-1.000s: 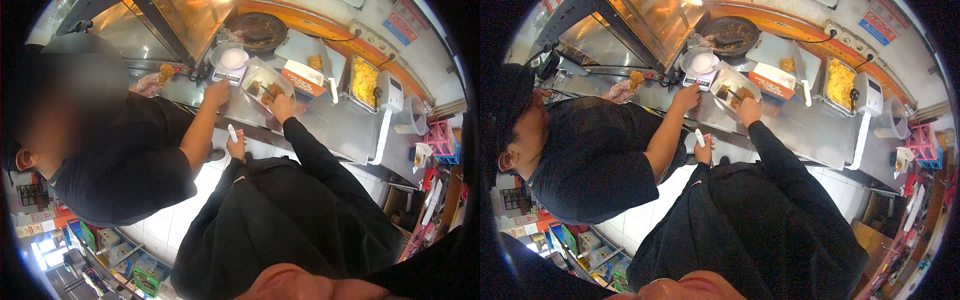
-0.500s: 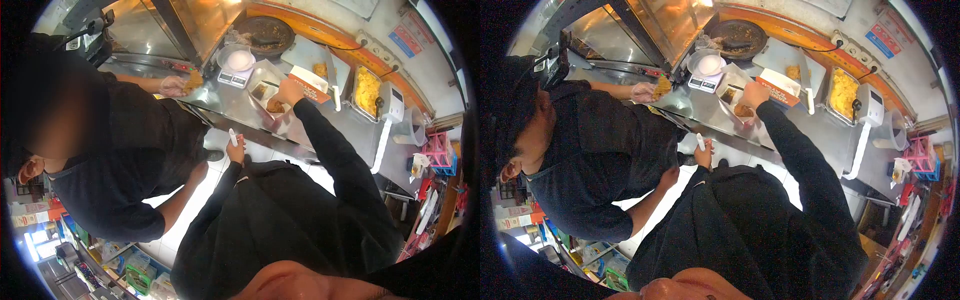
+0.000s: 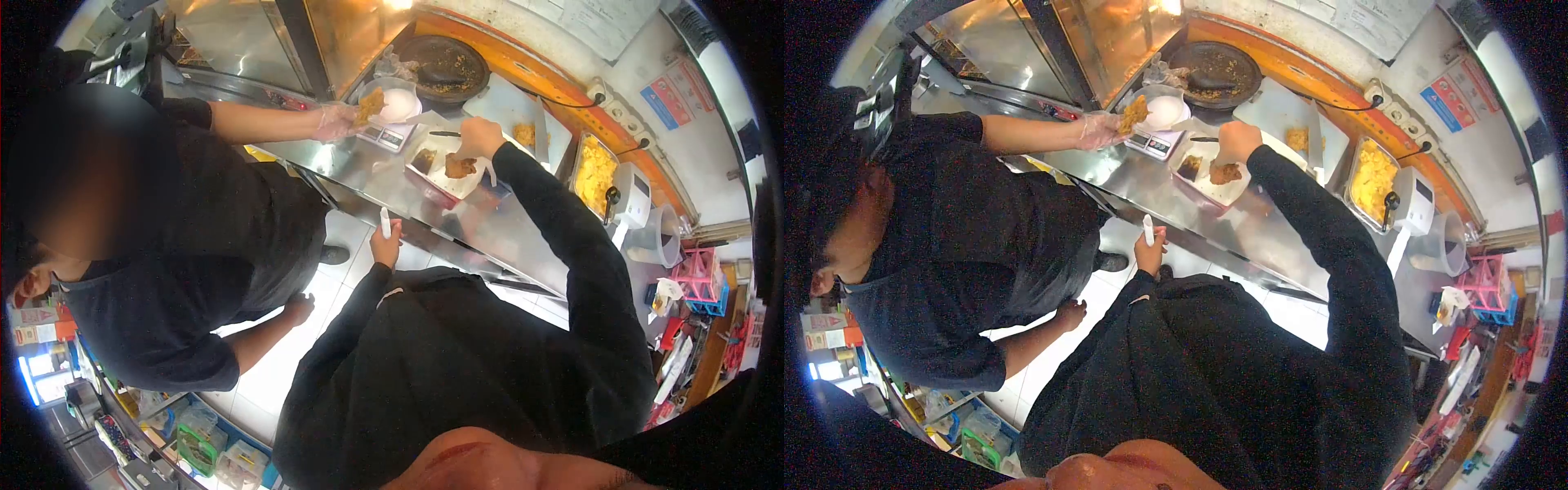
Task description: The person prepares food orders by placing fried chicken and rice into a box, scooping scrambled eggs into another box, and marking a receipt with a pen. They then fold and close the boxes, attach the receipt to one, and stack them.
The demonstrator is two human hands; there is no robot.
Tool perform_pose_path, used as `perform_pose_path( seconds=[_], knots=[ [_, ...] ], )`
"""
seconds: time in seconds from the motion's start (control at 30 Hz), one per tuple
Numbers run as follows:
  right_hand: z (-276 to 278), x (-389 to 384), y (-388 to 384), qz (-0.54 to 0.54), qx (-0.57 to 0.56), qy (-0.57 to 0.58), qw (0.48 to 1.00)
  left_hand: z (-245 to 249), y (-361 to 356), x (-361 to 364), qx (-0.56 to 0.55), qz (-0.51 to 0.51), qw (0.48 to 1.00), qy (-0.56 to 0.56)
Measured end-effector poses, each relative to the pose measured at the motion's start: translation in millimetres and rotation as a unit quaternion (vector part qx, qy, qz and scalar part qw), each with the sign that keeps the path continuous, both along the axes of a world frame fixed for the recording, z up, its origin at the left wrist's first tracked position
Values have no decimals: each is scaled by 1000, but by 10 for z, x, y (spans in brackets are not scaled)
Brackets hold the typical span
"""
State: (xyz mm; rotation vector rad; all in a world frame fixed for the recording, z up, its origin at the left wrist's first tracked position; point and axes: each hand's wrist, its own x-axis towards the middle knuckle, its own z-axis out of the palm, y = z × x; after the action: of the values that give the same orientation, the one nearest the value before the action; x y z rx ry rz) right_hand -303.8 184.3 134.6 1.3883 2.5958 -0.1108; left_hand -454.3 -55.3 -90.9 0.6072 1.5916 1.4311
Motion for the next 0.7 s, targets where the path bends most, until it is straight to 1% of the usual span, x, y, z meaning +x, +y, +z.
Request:
perform_pose_path(
  seconds=[0.1,0.2,0.23,0.3,0.33,0.43,0.47,0.5,0.53,0.57,0.63,0.7],
  knots=[
    [254,-7,233,24,-71,-39,996,7,65,-38,-10,11,1000,7],
    [713,-56,505,67,-112,-57,990,45,118,-69,-8,14,1000,14],
    [869,-71,624,109,-102,-41,988,-17,130,-86,-9,17,1000,14],
    [1335,-145,786,83,-113,-61,988,-150,130,-121,-7,29,1000,4],
    [1537,-201,853,70,-119,-68,988,-130,131,-144,-7,35,999,1],
    [1769,-274,1297,35,-59,-66,995,-125,56,-234,-39,34,999,0],
    [1765,-292,1464,32,-41,-57,997,-148,15,-273,-46,34,998,6],
    [1721,-306,1636,30,-25,-48,998,-271,-33,-327,-76,28,996,24],
    [1655,-319,1791,30,-10,-39,999,-282,-77,-356,-74,39,996,30],
    [1539,-330,1911,14,34,-33,999,-300,-141,-375,-73,54,995,35],
    [1176,-333,2165,-15,119,-21,993,-333,-270,-426,-77,79,993,35],
    [713,-298,2467,-48,133,-4,990,-378,-419,-512,-102,88,990,33]
  ],
)
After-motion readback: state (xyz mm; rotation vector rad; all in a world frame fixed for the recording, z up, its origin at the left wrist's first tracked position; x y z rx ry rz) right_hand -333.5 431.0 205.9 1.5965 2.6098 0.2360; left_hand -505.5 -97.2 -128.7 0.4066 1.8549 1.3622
